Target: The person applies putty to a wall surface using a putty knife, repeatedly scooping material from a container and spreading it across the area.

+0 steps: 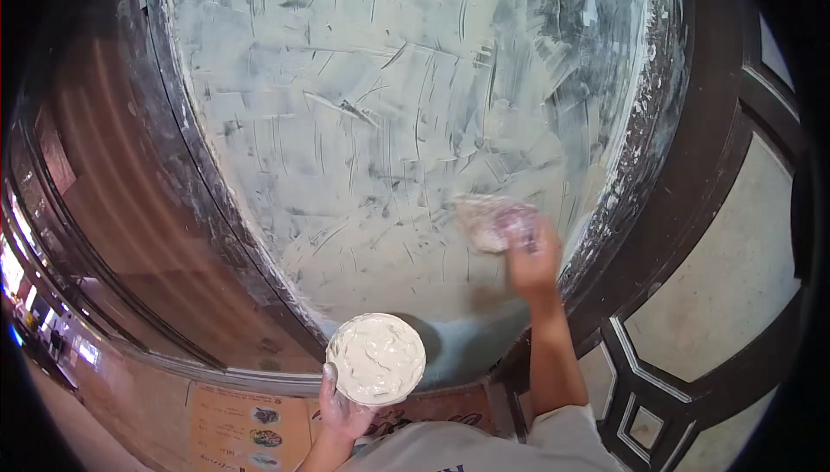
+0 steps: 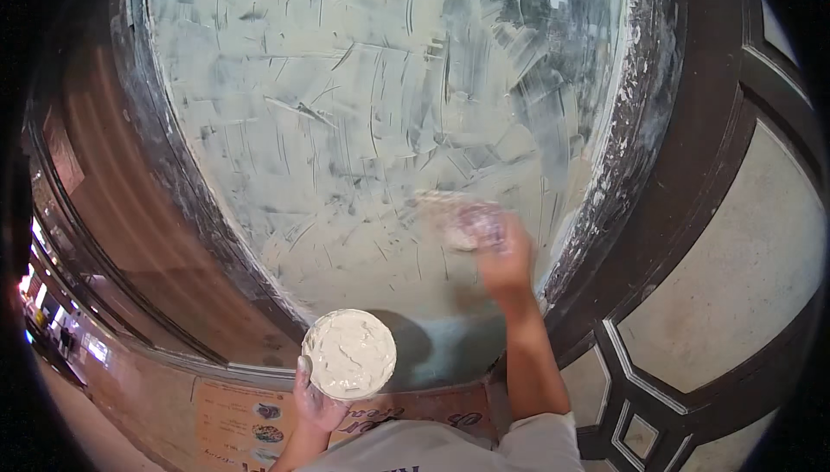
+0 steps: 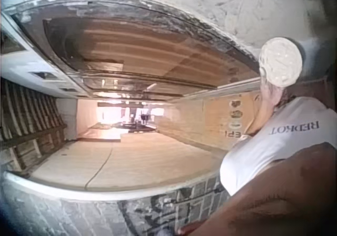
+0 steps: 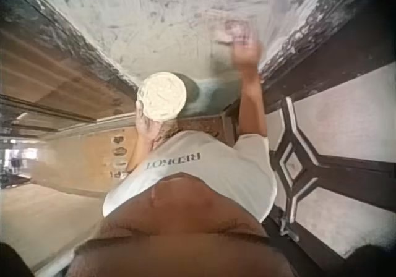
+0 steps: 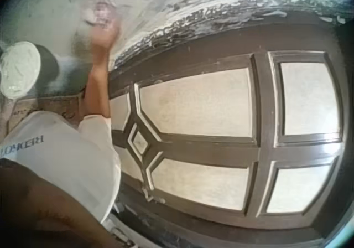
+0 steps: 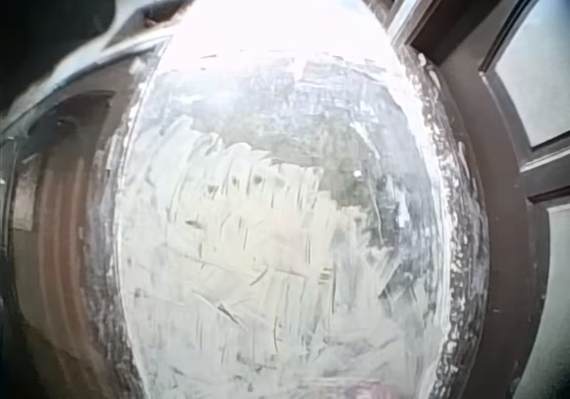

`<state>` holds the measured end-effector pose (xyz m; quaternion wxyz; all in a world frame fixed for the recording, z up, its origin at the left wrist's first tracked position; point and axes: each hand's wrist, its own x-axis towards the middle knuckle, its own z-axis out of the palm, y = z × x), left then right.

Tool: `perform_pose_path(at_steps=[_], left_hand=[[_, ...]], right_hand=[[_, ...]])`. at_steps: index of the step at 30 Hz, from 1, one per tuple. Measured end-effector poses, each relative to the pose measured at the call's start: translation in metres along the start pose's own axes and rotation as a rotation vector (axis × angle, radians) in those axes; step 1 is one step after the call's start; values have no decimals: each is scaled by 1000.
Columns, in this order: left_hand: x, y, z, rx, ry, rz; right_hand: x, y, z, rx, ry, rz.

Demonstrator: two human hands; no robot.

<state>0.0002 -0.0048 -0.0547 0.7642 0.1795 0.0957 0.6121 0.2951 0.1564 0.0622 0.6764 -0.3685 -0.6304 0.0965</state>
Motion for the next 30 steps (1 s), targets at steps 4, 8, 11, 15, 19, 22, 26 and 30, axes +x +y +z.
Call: perform_pose_path(at_steps=[4, 8, 11, 15, 19, 22, 26, 30], left_hand=[[-6, 2, -7, 32, 2, 6], [-5, 3, -9, 34, 27, 66], [-8, 7, -15, 42, 3, 44], [-9, 12, -4, 80, 35, 100], [-6, 24, 1, 84, 21, 136], [1, 31, -2, 22, 6, 114], [0, 34, 4, 56, -6, 188], [2, 37, 9, 168, 78, 379]], right_hand=[[-6, -11, 11, -549, -559, -261], [1, -21, 11, -92, 5, 84], [-17, 10, 12, -220, -101, -170], [3, -8, -5, -320, 80, 218], [-7, -24, 1, 243, 400, 168], [-26, -35, 17, 104, -128, 189], [-30, -51, 25, -70, -510, 63], [-34, -68, 32, -166, -613, 11]])
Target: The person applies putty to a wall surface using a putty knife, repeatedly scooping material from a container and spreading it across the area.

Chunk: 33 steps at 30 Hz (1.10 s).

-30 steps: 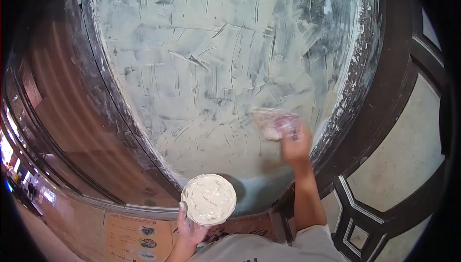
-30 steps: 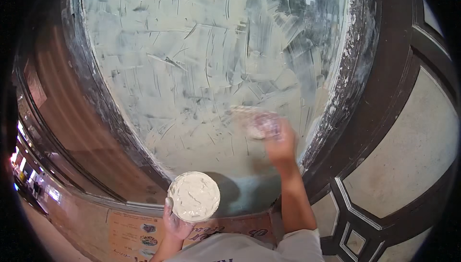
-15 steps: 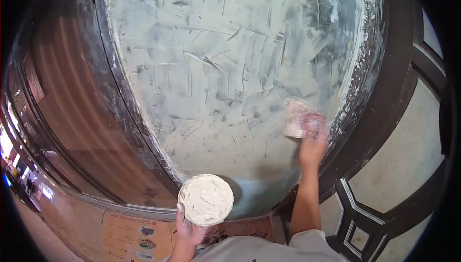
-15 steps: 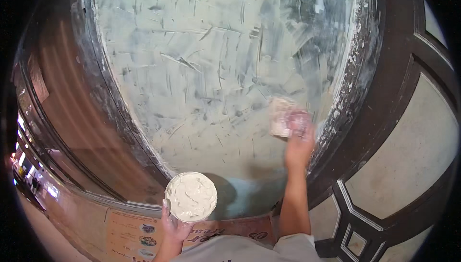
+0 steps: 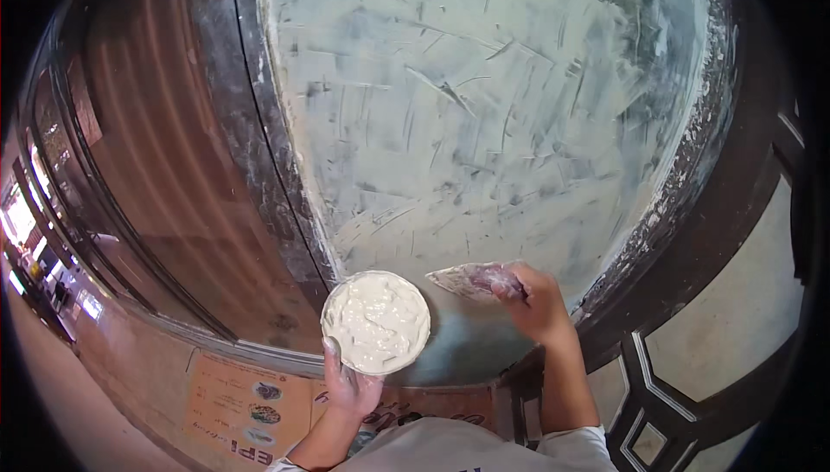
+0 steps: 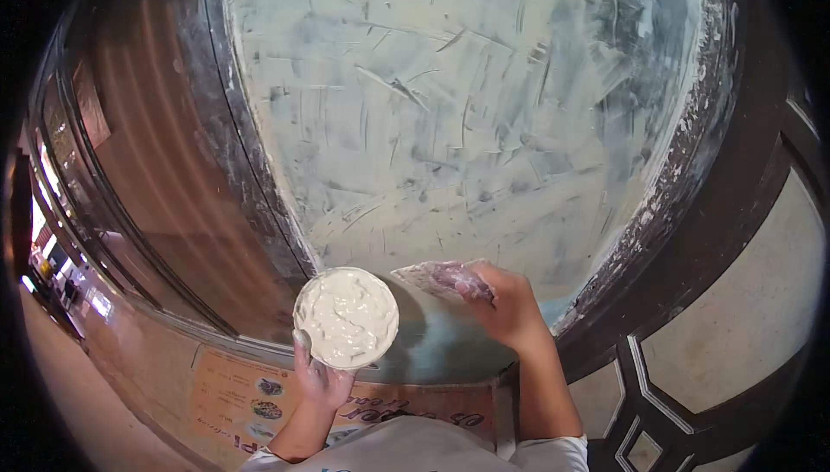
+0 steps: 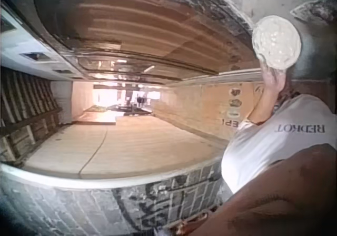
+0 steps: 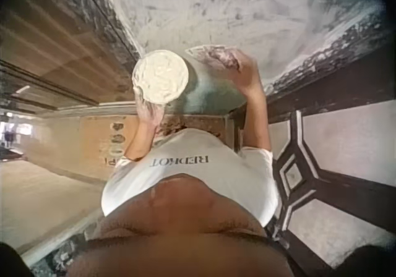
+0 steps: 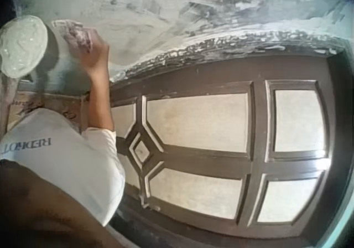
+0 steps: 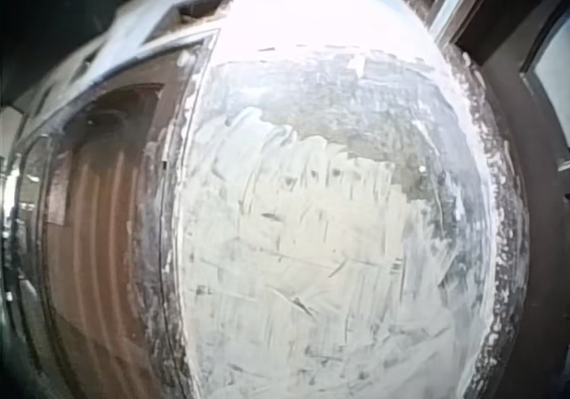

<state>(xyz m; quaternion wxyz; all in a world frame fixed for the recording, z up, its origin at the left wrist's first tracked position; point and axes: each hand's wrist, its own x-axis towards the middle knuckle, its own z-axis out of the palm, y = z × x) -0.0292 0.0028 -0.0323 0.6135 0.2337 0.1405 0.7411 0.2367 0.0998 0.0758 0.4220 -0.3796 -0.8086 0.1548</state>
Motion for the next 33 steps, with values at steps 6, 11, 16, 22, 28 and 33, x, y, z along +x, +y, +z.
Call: perform_pose_path(at_steps=[6, 11, 16, 22, 28, 33], left_hand=[[5, 6, -2, 46, 34, 195], [11, 8, -6, 142, 116, 401], [20, 8, -15, 168, 147, 538], [22, 2, -36, 188, 163, 581], [26, -1, -44, 192, 171, 634], [20, 4, -58, 196, 165, 640]], right_hand=[[0, -10, 20, 187, 27, -33], [16, -33, 31, -7, -116, -341], [28, -51, 44, -22, -181, -386], [28, -84, 55, -135, -291, -481], [29, -107, 68, -380, -204, -536], [37, -115, 83, -541, -145, -571]])
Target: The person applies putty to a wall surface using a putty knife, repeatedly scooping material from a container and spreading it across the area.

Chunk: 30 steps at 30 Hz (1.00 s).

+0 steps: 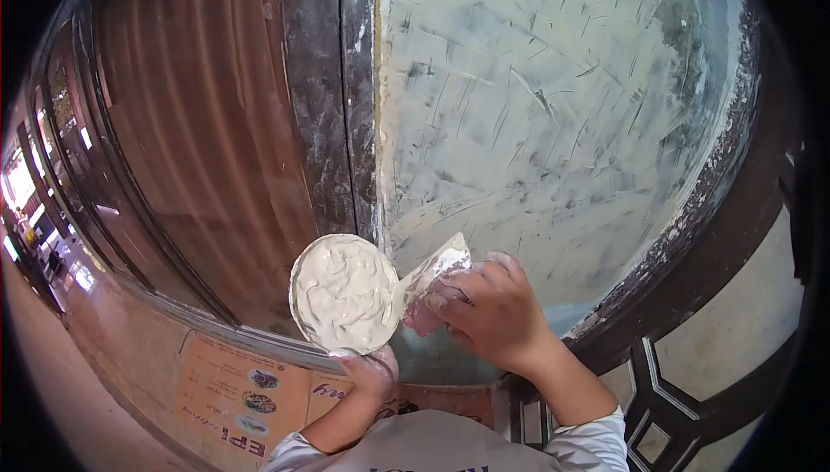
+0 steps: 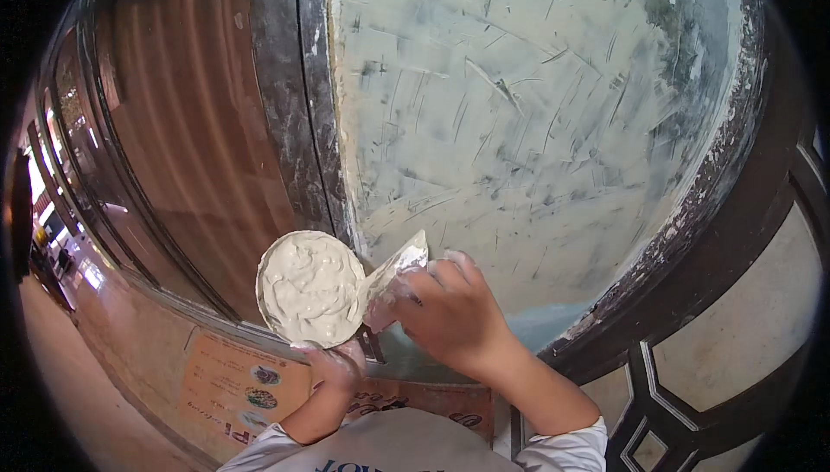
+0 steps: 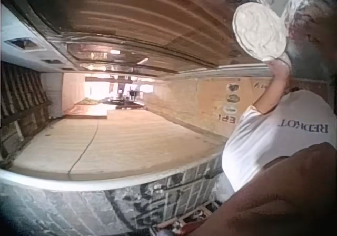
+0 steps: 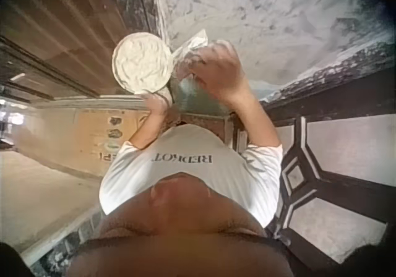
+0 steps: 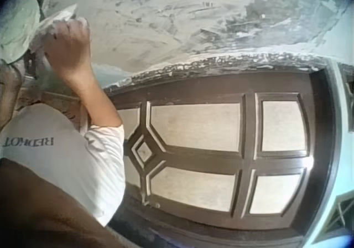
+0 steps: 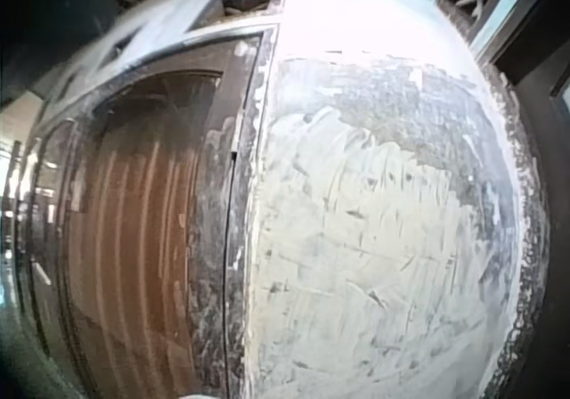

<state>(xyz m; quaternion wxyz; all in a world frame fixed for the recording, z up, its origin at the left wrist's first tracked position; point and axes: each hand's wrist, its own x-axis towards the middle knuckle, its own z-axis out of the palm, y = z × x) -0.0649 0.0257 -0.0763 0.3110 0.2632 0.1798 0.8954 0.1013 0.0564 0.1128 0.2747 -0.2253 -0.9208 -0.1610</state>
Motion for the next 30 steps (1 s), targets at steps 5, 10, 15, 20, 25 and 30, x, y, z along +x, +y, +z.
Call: perform_pose_path(at_steps=[5, 10, 15, 20, 25, 30], left_hand=[[6, 21, 5, -44, 11, 5], [19, 52, 7, -148, -54, -148], [36, 77, 0, -306, -207, -421], [36, 83, -6, -250, -249, -562], [28, 73, -10, -253, -201, -676], [22, 73, -9, -224, -184, -688]], right_hand=[[7, -1, 16, -67, 76, -30], [18, 3, 14, 23, 118, -45], [35, 10, 3, -45, 103, -139], [41, 14, 4, 135, 85, -202], [35, 12, -6, 286, -17, -145], [24, 19, -33, 320, -237, 90]])
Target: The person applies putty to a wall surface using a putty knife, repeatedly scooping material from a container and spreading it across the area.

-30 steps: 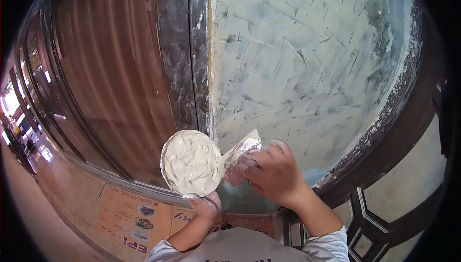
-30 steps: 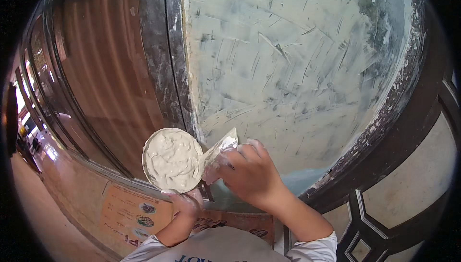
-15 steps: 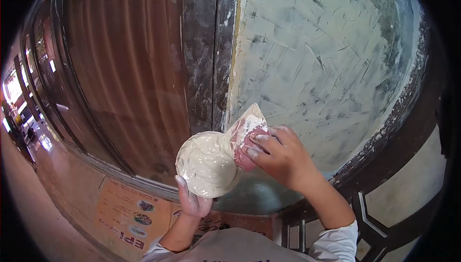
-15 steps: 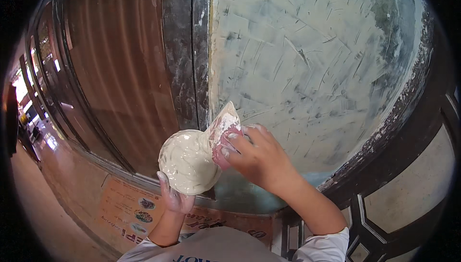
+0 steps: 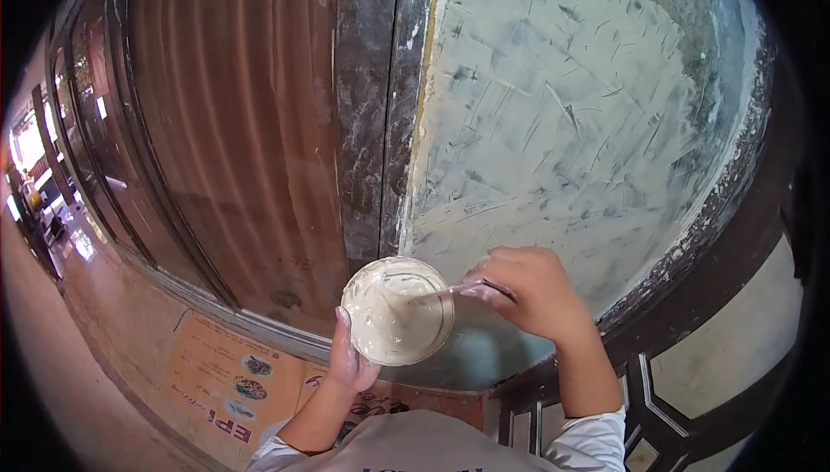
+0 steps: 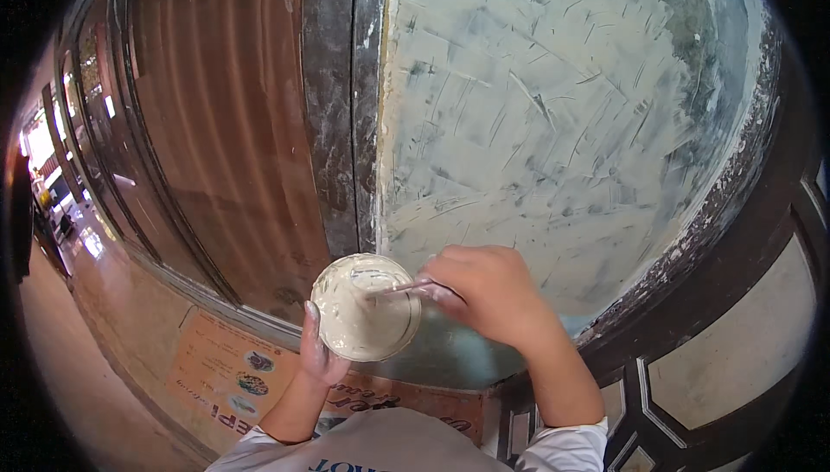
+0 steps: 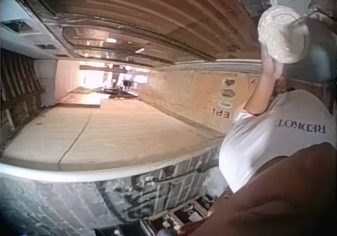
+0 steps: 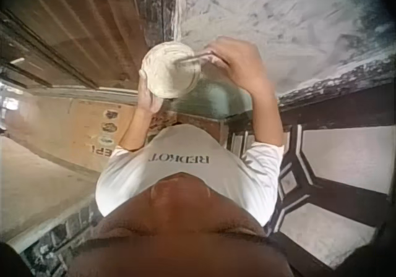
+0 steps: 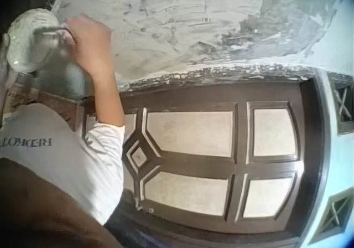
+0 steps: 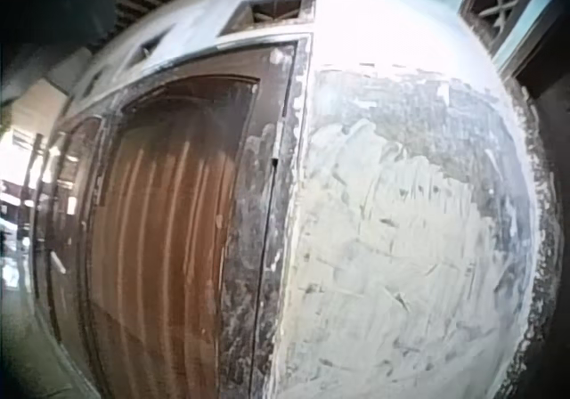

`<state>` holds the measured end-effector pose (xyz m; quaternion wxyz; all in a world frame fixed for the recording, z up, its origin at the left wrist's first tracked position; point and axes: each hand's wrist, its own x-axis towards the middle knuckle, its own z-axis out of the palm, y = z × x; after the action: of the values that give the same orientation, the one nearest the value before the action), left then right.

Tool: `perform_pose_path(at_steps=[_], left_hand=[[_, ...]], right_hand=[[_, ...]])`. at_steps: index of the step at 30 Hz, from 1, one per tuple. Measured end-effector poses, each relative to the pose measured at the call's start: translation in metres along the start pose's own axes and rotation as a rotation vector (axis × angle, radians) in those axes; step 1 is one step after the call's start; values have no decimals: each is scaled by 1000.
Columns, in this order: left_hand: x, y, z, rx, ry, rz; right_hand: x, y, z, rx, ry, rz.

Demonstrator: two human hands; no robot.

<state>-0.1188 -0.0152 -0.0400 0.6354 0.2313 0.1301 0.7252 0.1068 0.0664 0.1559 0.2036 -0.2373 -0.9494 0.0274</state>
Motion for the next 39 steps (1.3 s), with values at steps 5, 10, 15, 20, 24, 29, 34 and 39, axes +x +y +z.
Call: perform_pose_path(at_steps=[5, 10, 15, 20, 24, 29, 34, 39], left_hand=[[0, -14, 12, 46, -16, 3], [-6, -13, 14, 27, 15, -7], [-7, -20, 16, 27, 50, -4], [-6, -19, 21, 37, 70, -41], [-11, -18, 20, 64, 113, -30], [-6, -19, 21, 31, 52, -23], [-9, -23, 20, 89, 77, -57], [-10, -28, 16, 97, 96, -47]], right_hand=[[5, 7, 23, -55, -89, 233], [6, 13, 26, 182, 44, 307], [3, 21, 35, 162, 72, 285], [6, 19, 44, 154, 104, 181], [0, 20, 17, 243, 165, 334], [-10, 20, 44, 211, 26, 234], [-25, 18, 47, 213, 98, 250], [-57, 33, 57, 242, 217, 338]])
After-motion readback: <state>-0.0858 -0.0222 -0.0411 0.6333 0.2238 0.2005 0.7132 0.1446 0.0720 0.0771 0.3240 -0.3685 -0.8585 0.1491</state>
